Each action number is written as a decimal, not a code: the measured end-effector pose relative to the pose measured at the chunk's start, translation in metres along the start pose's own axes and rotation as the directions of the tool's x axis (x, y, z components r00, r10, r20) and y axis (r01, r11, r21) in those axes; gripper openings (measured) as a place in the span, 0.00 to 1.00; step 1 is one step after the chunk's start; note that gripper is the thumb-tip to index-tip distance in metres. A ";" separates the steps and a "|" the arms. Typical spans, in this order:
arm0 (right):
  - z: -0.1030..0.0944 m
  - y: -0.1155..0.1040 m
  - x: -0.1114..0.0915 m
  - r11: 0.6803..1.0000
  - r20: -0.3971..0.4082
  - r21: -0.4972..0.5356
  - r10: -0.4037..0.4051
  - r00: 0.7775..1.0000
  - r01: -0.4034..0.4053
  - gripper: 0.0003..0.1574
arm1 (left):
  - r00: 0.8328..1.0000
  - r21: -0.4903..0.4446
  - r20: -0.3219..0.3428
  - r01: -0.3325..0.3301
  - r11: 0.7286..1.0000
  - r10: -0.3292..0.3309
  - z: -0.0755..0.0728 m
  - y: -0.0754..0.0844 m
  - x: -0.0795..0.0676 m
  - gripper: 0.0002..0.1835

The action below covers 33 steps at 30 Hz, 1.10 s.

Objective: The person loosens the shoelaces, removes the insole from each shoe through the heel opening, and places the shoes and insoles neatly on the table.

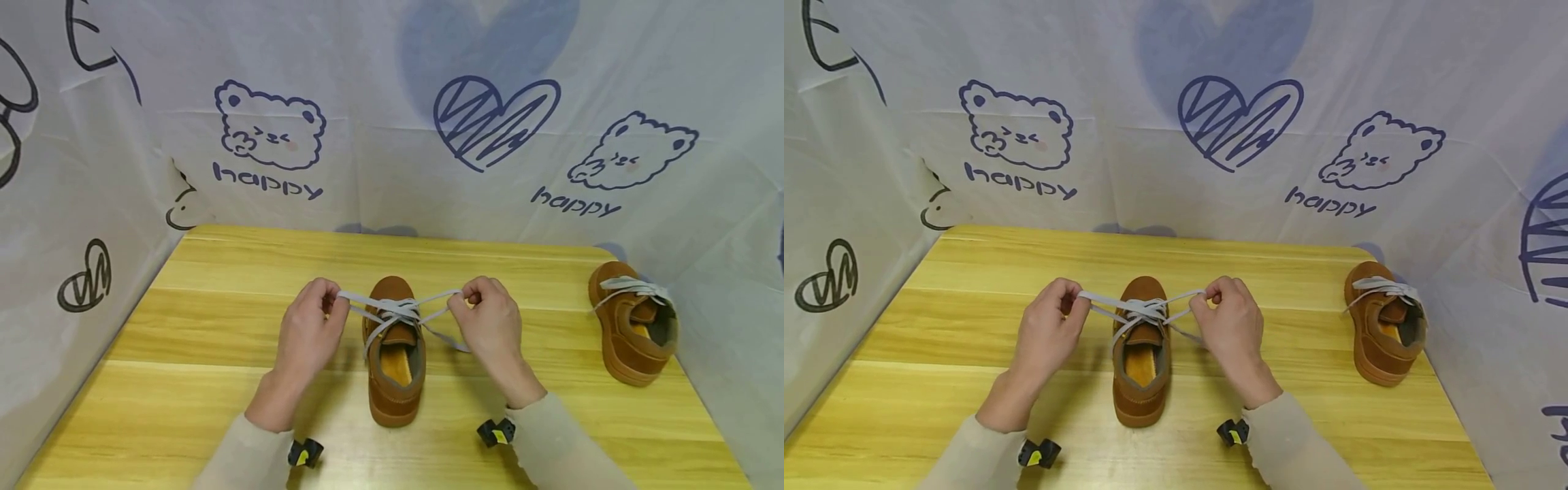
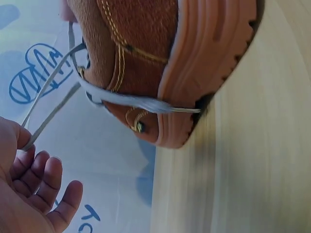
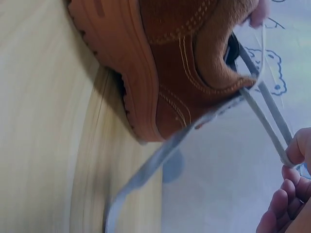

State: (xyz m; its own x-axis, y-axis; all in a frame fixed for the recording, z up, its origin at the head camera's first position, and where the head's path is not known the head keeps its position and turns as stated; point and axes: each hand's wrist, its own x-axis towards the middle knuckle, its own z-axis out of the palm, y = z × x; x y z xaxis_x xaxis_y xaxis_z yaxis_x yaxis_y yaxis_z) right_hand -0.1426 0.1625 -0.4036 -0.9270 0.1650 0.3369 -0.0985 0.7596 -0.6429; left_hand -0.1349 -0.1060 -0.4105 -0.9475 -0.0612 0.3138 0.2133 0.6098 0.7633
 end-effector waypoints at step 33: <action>-0.031 0.065 0.021 0.989 -0.008 -0.026 0.148 0.989 -0.148 0.15 | 0.964 0.085 -0.175 0.219 0.972 -0.201 -0.056 -0.047 0.013 0.13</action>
State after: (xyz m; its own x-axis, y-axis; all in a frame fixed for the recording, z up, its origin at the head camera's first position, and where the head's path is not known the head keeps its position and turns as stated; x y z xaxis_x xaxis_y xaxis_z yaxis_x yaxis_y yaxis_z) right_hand -0.1571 0.2349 -0.4173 -0.9284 0.2805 0.2436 0.0494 0.7431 -0.6674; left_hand -0.1435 -0.1795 -0.4104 -0.9146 -0.3198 0.2474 -0.0200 0.6470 0.7623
